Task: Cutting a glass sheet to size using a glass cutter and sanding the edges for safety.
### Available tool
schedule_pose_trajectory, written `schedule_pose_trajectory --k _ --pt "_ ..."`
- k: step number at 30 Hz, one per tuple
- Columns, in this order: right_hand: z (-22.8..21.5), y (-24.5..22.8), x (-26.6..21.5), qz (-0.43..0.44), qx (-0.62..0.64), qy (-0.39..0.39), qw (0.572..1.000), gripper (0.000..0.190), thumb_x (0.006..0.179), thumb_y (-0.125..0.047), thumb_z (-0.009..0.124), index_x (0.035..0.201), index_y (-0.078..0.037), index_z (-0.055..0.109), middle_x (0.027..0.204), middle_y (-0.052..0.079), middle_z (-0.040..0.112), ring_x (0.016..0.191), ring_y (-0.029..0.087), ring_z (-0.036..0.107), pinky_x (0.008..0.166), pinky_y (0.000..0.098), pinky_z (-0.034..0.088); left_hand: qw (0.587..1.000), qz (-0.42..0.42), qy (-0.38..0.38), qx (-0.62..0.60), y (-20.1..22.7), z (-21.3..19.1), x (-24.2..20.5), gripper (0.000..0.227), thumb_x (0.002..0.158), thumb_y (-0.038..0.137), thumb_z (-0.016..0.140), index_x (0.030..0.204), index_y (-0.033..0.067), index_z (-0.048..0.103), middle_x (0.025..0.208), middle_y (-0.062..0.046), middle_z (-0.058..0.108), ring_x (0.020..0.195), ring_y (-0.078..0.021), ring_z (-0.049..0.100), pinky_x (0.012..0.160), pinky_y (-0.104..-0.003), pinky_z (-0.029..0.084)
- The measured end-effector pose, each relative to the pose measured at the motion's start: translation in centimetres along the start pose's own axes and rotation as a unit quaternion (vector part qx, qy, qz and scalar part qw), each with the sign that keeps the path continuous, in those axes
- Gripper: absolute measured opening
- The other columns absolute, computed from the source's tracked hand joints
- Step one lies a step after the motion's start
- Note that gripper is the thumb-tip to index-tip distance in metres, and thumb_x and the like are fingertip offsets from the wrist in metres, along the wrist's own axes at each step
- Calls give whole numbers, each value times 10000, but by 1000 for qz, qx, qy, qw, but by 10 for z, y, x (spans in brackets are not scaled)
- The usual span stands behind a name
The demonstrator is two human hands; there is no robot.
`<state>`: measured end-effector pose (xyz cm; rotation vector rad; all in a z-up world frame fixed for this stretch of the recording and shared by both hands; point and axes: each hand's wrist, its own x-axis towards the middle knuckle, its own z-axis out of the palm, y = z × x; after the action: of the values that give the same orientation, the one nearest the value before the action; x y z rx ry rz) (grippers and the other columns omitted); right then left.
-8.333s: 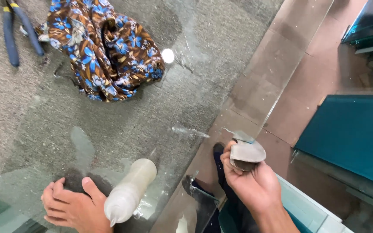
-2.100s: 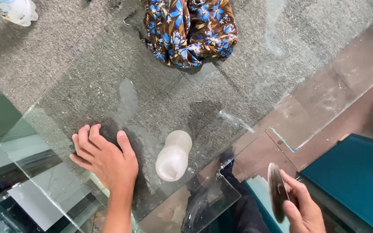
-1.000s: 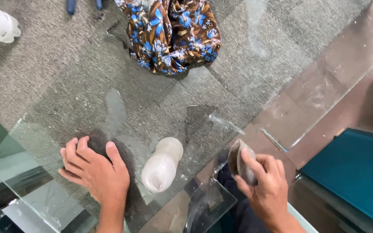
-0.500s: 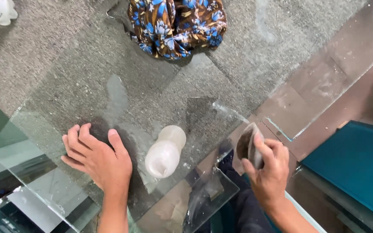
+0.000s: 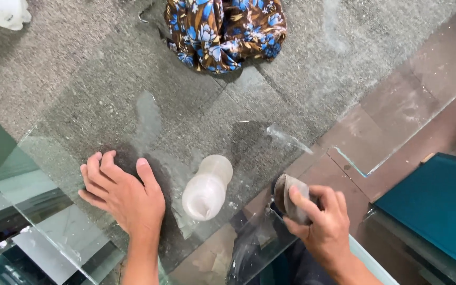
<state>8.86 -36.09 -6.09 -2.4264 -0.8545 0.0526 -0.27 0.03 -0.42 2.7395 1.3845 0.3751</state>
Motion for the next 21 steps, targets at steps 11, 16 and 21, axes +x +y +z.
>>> schedule_pose_trajectory --k 11,16,21 --pt "1 -2 12 21 -8 13 1000 564 905 -479 885 1420 -310 729 1214 78 618 957 296 481 875 397 471 1000 1 7 -8 2 2 6 477 1137 303 543 1477 -26 486 1594 -231 415 1543 -552 329 1169 -841 215" --pt "-1 -14 12 18 5 9 1000 537 949 -577 769 1409 -302 736 1194 84 645 949 285 487 829 391 445 1000 -8 -2 -8 1 1 4 480 1126 298 544 1481 -19 485 1604 -217 410 1558 -540 316 1178 -851 203" --pt "-14 3 23 98 21 20 995 720 862 -230 915 1525 -303 642 1291 49 655 1067 335 525 997 465 457 1000 -5 -7 -16 2 0 4 482 1129 288 547 1483 -31 475 1599 -227 397 1559 -536 300 1180 -860 184"
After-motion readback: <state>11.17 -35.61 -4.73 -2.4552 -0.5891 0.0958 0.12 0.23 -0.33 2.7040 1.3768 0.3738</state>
